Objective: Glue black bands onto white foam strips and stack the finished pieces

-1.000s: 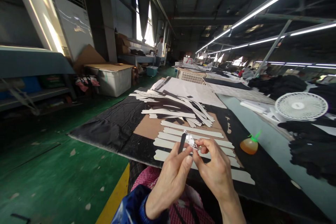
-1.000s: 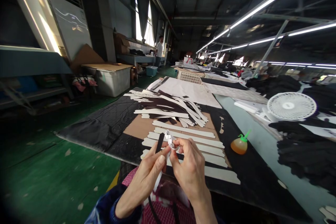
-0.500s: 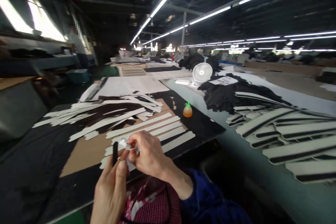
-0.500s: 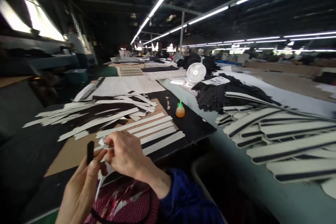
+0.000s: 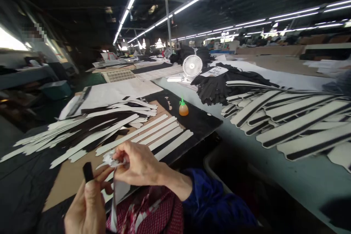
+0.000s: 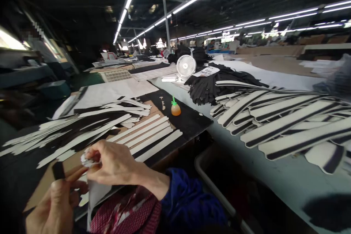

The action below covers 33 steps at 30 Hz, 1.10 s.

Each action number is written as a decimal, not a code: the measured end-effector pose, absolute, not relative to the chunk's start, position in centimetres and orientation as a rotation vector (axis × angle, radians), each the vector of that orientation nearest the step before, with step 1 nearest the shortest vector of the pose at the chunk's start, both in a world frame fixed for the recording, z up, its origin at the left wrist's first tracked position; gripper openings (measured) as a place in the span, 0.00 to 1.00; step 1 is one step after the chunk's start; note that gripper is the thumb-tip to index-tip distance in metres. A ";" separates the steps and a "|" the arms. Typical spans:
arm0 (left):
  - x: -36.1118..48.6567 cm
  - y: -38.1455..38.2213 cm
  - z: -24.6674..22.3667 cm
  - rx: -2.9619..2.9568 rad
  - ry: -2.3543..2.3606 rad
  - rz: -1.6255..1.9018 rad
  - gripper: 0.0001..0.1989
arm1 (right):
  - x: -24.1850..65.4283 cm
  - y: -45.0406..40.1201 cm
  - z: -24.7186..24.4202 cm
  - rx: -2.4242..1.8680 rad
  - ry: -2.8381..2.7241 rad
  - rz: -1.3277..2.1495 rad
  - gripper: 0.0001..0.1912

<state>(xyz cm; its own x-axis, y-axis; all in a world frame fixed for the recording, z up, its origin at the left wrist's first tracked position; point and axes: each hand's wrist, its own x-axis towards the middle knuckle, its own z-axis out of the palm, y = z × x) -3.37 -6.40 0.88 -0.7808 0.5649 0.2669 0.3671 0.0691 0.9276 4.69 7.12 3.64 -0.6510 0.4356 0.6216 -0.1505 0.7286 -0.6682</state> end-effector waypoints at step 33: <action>-3.5 -7.5 1.4 0.699 1.103 2.141 0.22 | 6.7 10.7 4.2 -0.245 -1.639 1.385 0.19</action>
<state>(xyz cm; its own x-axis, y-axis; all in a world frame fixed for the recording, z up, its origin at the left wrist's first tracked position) -3.53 -7.54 1.37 -0.6653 0.7272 0.1689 -0.2847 -0.4563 0.8431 6.71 10.67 4.17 -0.5351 0.6674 0.5179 -0.3993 0.3405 -0.8513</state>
